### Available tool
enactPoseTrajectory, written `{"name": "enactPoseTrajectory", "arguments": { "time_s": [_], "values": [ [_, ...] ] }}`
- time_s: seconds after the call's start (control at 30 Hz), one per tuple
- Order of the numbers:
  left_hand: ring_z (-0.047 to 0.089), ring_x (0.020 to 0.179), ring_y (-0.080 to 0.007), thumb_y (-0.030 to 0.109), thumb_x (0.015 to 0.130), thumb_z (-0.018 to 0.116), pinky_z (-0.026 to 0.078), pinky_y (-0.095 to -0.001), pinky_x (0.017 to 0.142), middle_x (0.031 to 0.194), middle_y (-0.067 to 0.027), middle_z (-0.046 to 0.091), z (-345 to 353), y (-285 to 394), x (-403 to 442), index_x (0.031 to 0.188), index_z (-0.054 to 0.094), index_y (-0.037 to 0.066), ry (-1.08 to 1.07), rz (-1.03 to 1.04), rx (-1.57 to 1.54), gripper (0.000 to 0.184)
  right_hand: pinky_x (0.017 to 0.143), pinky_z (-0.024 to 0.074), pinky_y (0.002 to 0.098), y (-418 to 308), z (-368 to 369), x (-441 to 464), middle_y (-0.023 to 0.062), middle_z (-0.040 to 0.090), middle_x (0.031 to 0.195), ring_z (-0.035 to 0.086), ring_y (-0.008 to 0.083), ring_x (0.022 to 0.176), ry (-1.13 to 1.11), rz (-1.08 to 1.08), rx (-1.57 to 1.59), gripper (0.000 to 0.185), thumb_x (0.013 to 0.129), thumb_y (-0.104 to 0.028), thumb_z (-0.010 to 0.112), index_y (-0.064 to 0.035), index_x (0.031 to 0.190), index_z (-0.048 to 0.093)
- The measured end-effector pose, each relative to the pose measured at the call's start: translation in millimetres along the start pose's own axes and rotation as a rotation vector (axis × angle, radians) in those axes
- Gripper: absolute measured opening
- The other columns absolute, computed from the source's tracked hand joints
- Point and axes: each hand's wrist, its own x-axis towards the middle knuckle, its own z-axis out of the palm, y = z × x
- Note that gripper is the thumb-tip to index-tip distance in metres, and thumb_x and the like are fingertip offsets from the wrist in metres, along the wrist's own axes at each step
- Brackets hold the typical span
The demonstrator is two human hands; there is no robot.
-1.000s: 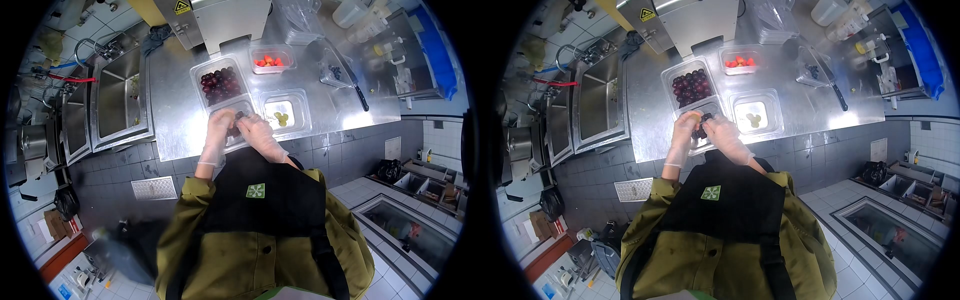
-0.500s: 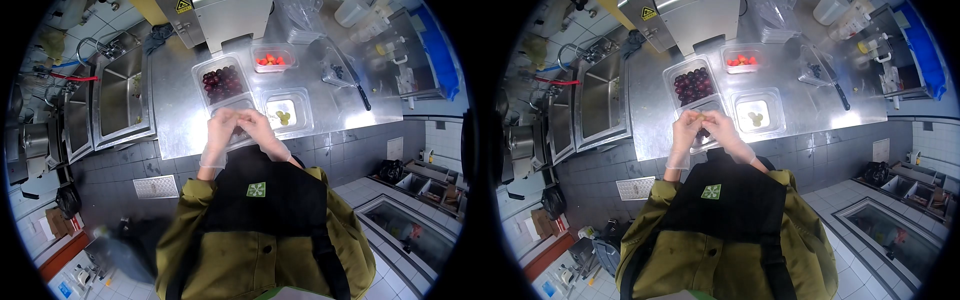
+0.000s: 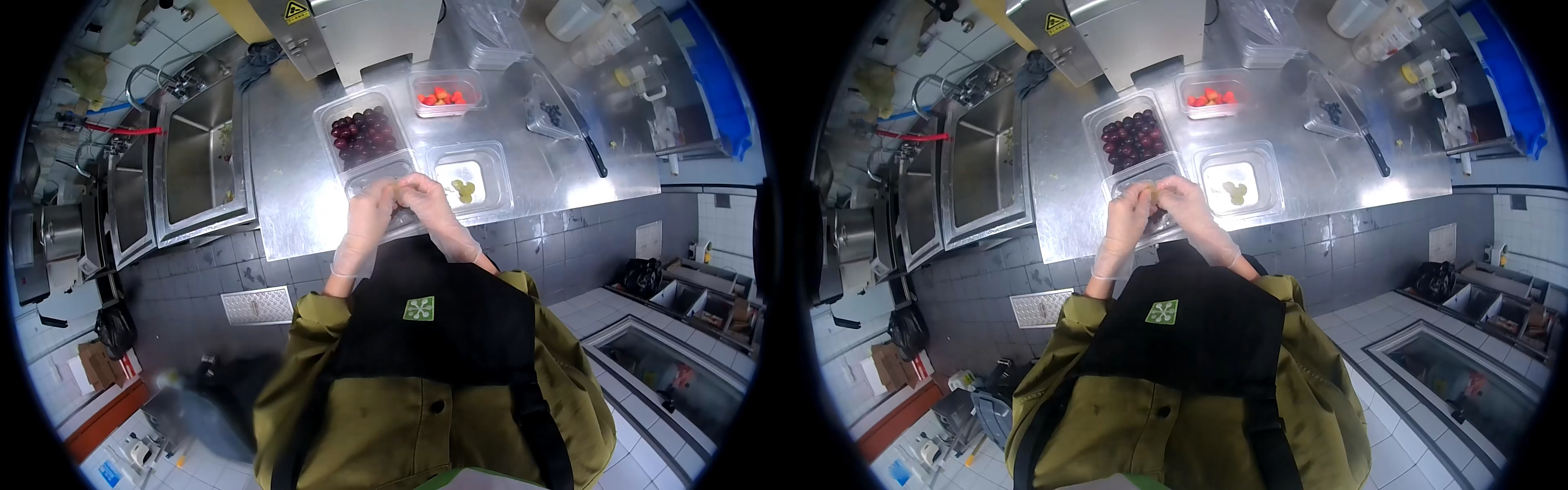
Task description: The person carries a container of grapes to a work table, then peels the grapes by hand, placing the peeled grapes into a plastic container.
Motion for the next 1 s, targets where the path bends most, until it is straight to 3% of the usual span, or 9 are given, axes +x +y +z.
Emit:
{"name": "enactPoseTrajectory", "arguments": {
  "time_s": [0.07, 0.17, 0.37, 0.47, 0.57, 0.67, 0.77, 0.87, 1.0],
  "values": [
    [0.065, 0.067, -0.0292, 0.015, 0.088, 0.053, 0.051, -0.0367, 0.061, 0.074, -0.0156, 0.065, 0.2, 1.8, 0.0, 0.096, 0.061, 0.004, -0.023, -0.103, -0.094, 0.015, 0.068, 0.0457, 0.0239, 2.0, -2.0, 0.1, 0.0063, 0.062, 0.08, 0.059, 0.012, 0.075, -0.015, -0.029, 0.019, 0.01, 0.084, -0.004, 0.055, 0.0004, 0.093, 0.058],
    [0.066, 0.063, -0.0235, 0.014, 0.088, 0.055, 0.051, -0.0332, 0.059, 0.07, -0.014, 0.065, 6.2, -12.4, 1.4, 0.094, 0.06, 0.003, 0.085, -0.043, -0.076, 0.014, 0.069, 0.0456, 0.0239, -21.6, 8.3, -10.5, 0.0065, 0.062, 0.081, 0.059, 0.0121, 0.076, -0.042, 0.03, 0.053, 0.011, 0.084, -0.004, 0.055, 0.0005, 0.093, 0.058],
    [0.064, 0.062, -0.0162, 0.012, 0.088, 0.056, 0.05, -0.0289, 0.058, 0.07, -0.0105, 0.064, 1.7, -1.5, -2.2, 0.091, 0.056, 0.001, -0.001, -0.18, -0.305, 0.011, 0.07, 0.0433, 0.0235, -30.0, 5.6, -9.9, 0.0038, 0.06, 0.079, 0.055, 0.0102, 0.073, -0.096, 0.093, 0.053, 0.013, 0.081, -0.005, 0.057, -0.0001, 0.092, 0.06],
    [0.058, 0.065, -0.0078, 0.007, 0.089, 0.054, 0.048, -0.0232, 0.06, 0.071, -0.0041, 0.062, 4.0, -2.3, -2.7, 0.095, 0.055, 0.001, -0.062, -0.136, -0.239, 0.009, 0.068, 0.0422, 0.023, -19.0, -0.4, -5.5, 0.0037, 0.059, 0.079, 0.054, 0.0106, 0.073, -0.091, 0.097, 0.064, 0.013, 0.08, -0.005, 0.057, -0.0003, 0.091, 0.06],
    [0.058, 0.069, -0.0079, 0.007, 0.09, 0.053, 0.048, -0.0228, 0.064, 0.075, -0.0056, 0.062, 5.5, -2.8, -2.8, 0.097, 0.055, 0.001, -0.089, -0.148, -0.257, 0.009, 0.07, 0.0422, 0.0225, -17.7, -4.7, -5.3, 0.0037, 0.058, 0.079, 0.055, 0.0109, 0.075, -0.09, 0.124, 0.121, 0.015, 0.081, -0.006, 0.056, 0.001, 0.093, 0.06],
    [0.064, 0.07, -0.0193, 0.008, 0.087, 0.054, 0.05, -0.0307, 0.063, 0.079, -0.012, 0.064, 13.1, -7.3, -2.7, 0.096, 0.056, 0.003, -0.006, -0.104, -0.345, 0.01, 0.072, 0.0419, 0.0227, -2.8, -11.6, 3.7, 0.0037, 0.058, 0.082, 0.054, 0.0112, 0.077, -0.091, 0.153, 0.254, 0.018, 0.081, -0.007, 0.056, 0.0015, 0.096, 0.059],
    [0.062, 0.074, -0.0243, 0.006, 0.083, 0.058, 0.049, -0.0334, 0.065, 0.087, -0.0116, 0.061, 17.7, -8.6, -1.7, 0.096, 0.058, 0.006, 0.113, 0.184, -0.166, 0.013, 0.074, 0.0423, 0.0234, -6.4, -8.9, 2.3, 0.0044, 0.058, 0.087, 0.054, 0.0119, 0.081, -0.01, 0.153, 0.357, 0.02, 0.082, -0.008, 0.057, 0.0012, 0.1, 0.058],
    [0.06, 0.075, -0.0282, 0.005, 0.078, 0.062, 0.049, -0.0361, 0.065, 0.088, -0.0107, 0.058, 11.4, 2.3, -1.6, 0.094, 0.059, 0.008, 0.173, 0.243, -0.023, 0.016, 0.076, 0.0435, 0.0249, -12.3, -4.8, -2.0, 0.0058, 0.059, 0.091, 0.054, 0.0126, 0.082, 0.051, 0.147, 0.385, 0.022, 0.083, -0.008, 0.058, 0.0015, 0.102, 0.057],
    [0.06, 0.07, -0.0256, 0.007, 0.076, 0.066, 0.048, -0.035, 0.06, 0.081, -0.0083, 0.057, 9.5, 5.1, -0.7, 0.091, 0.06, 0.008, 0.17, 0.269, 0.081, 0.017, 0.083, 0.0455, 0.0293, -5.5, -8.4, -1.0, 0.0065, 0.06, 0.093, 0.058, 0.0166, 0.088, -0.008, 0.106, 0.394, 0.016, 0.086, -0.007, 0.057, -0.0018, 0.101, 0.057]
  ]
}}
